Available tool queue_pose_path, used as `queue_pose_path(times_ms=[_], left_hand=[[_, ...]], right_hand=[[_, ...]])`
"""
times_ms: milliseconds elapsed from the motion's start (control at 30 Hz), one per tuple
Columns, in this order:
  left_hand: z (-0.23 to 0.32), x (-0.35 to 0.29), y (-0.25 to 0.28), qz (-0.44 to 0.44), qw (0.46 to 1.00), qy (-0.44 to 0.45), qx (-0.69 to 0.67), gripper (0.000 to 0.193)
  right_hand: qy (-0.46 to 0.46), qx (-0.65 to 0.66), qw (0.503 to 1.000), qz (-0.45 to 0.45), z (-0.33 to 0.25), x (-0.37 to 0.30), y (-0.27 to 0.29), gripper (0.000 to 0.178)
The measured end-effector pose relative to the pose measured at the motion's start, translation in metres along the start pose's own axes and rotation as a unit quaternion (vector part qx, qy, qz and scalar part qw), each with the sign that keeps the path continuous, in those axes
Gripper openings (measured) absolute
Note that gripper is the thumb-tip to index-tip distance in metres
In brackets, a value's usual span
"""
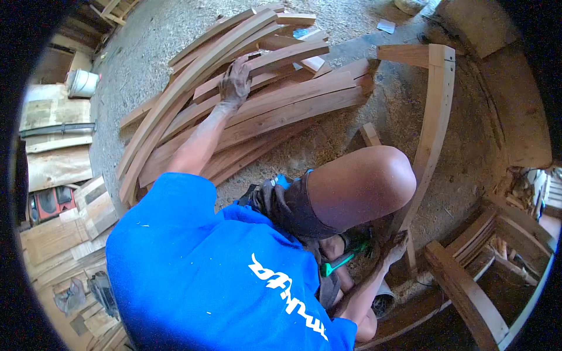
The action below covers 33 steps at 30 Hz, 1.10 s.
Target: Assembling a wooden frame by applying wood glue and hammering nails into the joints.
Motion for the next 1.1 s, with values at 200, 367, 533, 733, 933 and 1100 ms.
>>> queue_pose_path(times_ms=[200,367,533,733,933,1100], left_hand=[[0.074,-0.093,-0.006,-0.133,0.977,-0.13,0.105,0.066],[0.074,-0.121,-0.02,-0.147,0.98,-0.122,-0.056,0.061],[-0.002,-0.069,-0.009,-0.034,0.976,0.076,-0.202,0.047],[-0.103,0.026,0.004,0.09,0.988,0.119,-0.048,0.084],[-0.179,0.051,0.001,-0.202,0.949,0.212,0.117,0.106],[-0.146,0.015,0.027,-0.068,0.99,0.093,0.086,0.094]], right_hand=[[-0.058,0.093,0.991,-0.07,0.016,0.004,-0.006,0.06],[-0.035,0.003,0.999,-0.026,0.008,-0.002,0.001,0.055],[-0.065,-0.061,0.996,-0.025,-0.007,-0.004,0.002,0.05],[-0.21,0.217,0.952,-0.059,0.008,-0.003,-0.007,0.043],[-0.12,0.113,0.984,-0.062,0.032,0.007,-0.013,0.049],[-0.07,0.04,0.995,-0.06,0.031,0.007,-0.014,0.049]])
Point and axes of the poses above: each hand's wrist, its own x-axis towards the middle knuckle, its own y-axis out of the back of the hand, z = x × y, the point moved 6 cm from there along x, towards the middle knuckle, and after that the axes turned 7 degrees about -y, right-handed, at the moved point
